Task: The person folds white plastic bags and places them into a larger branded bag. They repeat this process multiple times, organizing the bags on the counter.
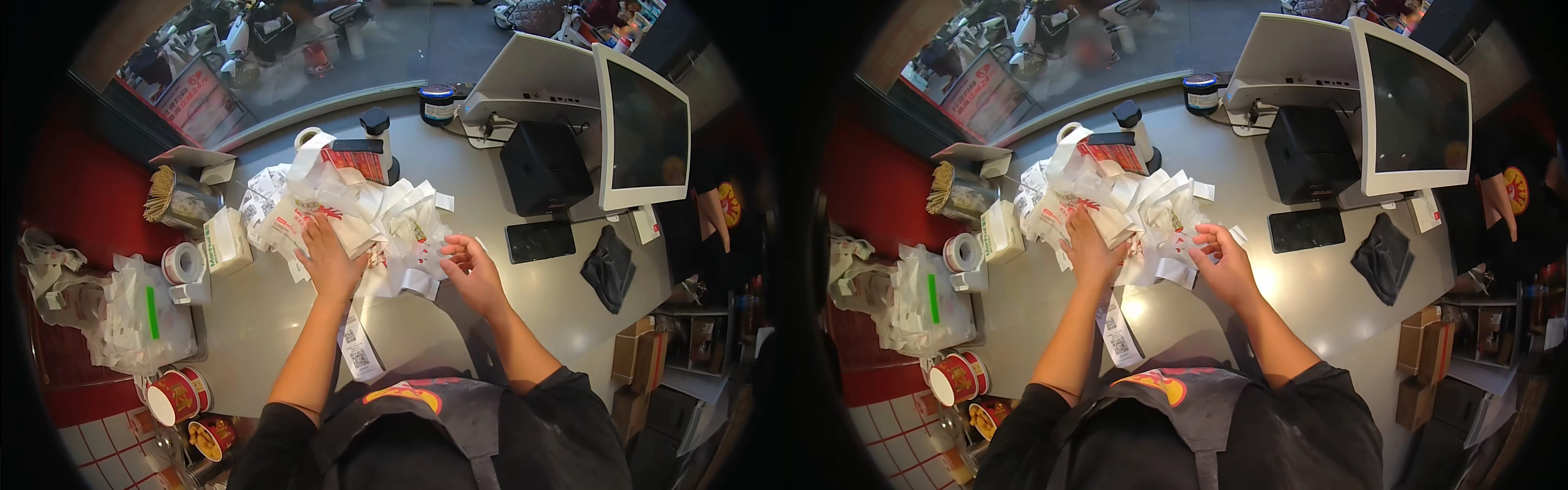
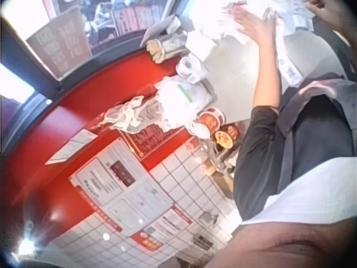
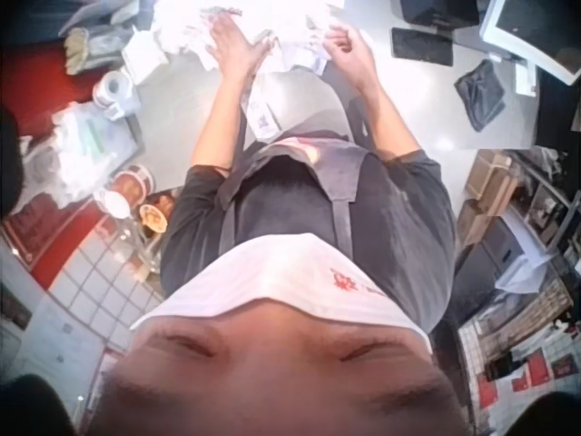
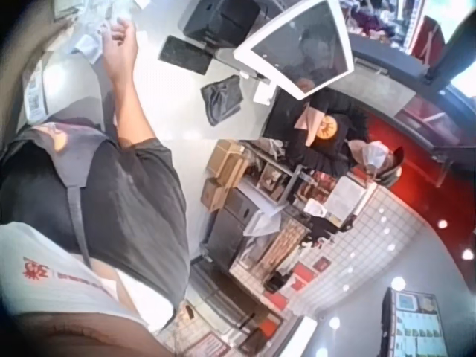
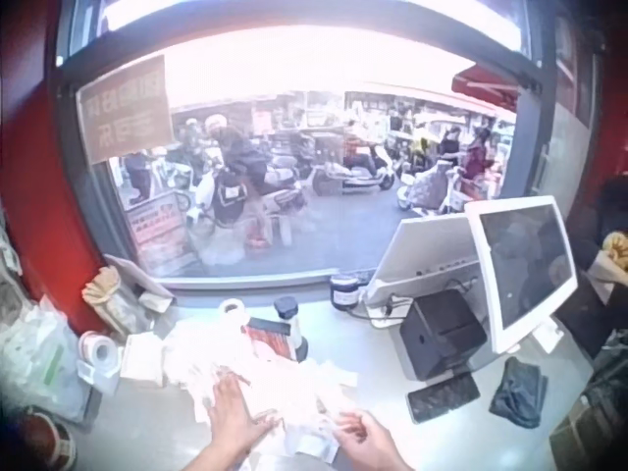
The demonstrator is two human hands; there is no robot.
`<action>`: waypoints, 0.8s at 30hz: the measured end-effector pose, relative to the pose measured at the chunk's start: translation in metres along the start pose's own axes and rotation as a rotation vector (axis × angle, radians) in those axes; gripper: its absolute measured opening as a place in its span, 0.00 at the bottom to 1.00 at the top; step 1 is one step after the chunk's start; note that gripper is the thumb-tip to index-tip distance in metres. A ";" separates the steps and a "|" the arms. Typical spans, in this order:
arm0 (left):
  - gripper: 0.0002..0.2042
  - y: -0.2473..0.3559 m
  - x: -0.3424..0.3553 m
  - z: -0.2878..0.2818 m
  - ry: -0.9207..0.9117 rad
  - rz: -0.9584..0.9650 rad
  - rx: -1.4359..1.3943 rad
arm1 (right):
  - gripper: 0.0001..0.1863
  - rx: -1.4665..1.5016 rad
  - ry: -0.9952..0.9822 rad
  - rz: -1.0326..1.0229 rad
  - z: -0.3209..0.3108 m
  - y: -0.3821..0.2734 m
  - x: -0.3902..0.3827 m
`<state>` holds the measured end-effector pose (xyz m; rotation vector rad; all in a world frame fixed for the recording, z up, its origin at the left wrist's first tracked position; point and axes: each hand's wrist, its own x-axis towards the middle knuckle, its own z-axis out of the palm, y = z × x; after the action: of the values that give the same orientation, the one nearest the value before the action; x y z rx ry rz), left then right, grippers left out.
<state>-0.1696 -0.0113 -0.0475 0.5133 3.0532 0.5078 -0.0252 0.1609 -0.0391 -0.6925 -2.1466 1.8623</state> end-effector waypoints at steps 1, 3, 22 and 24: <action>0.51 -0.006 0.007 0.007 0.035 -0.024 -0.049 | 0.21 -0.007 0.005 0.018 -0.002 -0.002 -0.001; 0.46 -0.024 0.019 0.028 0.126 -0.063 -0.131 | 0.24 -0.166 0.031 -0.025 -0.004 0.000 -0.001; 0.26 -0.048 -0.006 0.000 -0.285 0.489 -0.171 | 0.14 -0.191 -0.119 0.131 0.027 0.031 0.037; 0.35 -0.050 -0.015 0.010 -0.494 0.577 -0.053 | 0.17 0.252 -0.235 0.345 0.029 0.018 0.035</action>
<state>-0.1711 -0.0581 -0.0733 1.3032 2.3899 0.3823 -0.0646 0.1542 -0.0667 -0.8679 -1.9640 2.4516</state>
